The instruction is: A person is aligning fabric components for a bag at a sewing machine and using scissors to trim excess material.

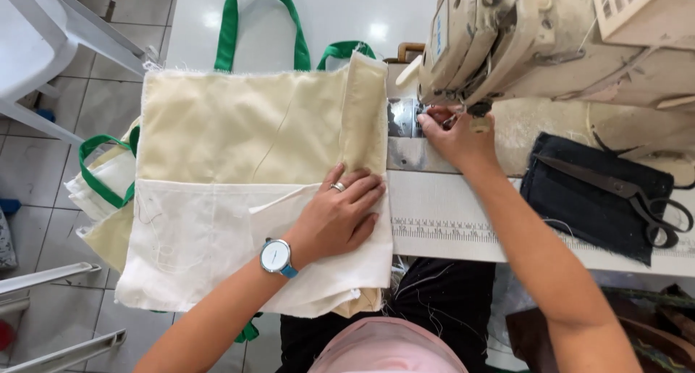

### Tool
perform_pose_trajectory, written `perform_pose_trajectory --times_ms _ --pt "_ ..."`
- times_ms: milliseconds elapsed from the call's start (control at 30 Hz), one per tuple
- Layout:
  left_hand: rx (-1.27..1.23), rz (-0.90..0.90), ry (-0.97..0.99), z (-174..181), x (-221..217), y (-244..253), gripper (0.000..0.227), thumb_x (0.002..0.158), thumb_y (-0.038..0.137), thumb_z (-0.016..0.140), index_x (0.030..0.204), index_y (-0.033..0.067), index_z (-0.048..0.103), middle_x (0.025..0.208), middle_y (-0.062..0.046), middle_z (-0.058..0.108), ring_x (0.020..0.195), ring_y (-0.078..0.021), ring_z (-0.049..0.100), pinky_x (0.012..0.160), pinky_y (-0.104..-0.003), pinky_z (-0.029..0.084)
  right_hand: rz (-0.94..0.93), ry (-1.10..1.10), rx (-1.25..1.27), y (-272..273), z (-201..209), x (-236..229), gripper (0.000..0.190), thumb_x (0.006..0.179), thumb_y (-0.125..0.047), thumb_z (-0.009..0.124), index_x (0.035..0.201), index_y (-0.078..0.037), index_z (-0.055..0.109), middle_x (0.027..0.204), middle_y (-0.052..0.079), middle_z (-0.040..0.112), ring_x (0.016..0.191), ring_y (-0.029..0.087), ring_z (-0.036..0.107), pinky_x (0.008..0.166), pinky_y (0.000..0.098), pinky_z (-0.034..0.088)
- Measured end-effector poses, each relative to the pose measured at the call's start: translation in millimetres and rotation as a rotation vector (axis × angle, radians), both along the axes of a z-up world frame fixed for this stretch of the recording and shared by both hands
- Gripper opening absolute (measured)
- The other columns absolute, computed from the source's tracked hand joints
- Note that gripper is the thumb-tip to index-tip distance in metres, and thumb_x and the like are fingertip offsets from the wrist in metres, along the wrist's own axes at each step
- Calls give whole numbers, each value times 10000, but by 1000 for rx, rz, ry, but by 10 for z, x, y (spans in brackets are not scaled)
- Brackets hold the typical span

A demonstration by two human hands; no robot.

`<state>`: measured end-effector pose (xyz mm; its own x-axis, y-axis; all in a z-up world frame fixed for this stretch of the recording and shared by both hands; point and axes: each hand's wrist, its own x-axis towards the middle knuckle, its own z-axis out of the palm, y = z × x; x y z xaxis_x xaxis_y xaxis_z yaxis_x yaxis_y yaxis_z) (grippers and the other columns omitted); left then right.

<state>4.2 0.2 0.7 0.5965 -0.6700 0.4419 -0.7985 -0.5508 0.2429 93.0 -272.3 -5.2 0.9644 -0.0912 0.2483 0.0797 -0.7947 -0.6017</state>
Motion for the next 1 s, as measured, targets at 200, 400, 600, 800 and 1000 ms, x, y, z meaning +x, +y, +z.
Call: perform_pose_trajectory --times_ms 200,400,600,800,1000 --pt "-3 13 21 20 -6 -7 415 882 330 623 1240 119 640 1293 -85 608 1306 -292 565 1137 -560 323 7 -16 -48 -42 -76 56 99 892 -349 782 928 -256 793 735 -56 715 755 170 727 768 310 576" --pt "-2 11 24 27 4 -6 406 889 329 618 1237 123 638 1316 -77 606 1327 -278 551 1148 -554 307 201 -91 -102 -107 53 -132 140 921 -318 709 903 -188 756 753 3 702 802 235 722 847 413 551" --pt "4 12 44 -32 1 0 429 885 331 613 1261 126 637 1323 -77 600 1336 -288 543 1148 -579 300 261 33 -340 -92 167 -222 249 936 -386 675 964 -139 654 845 46 567 925 304 678 978 591 490" --pt "7 8 72 30 10 -11 447 866 329 621 1261 121 629 1328 -83 595 1361 -315 528 1136 -642 257 10 162 -296 -183 377 -101 556 1053 -602 590 1323 -122 668 1255 185 688 1141 461 639 1028 603 427" --pt "33 13 66 -60 16 -1 457 851 349 617 1258 141 621 1335 -68 581 1385 -294 511 1157 -646 217 143 100 -51 -39 24 -130 775 992 -560 720 1339 128 630 1255 374 642 1232 552 570 1096 618 373"
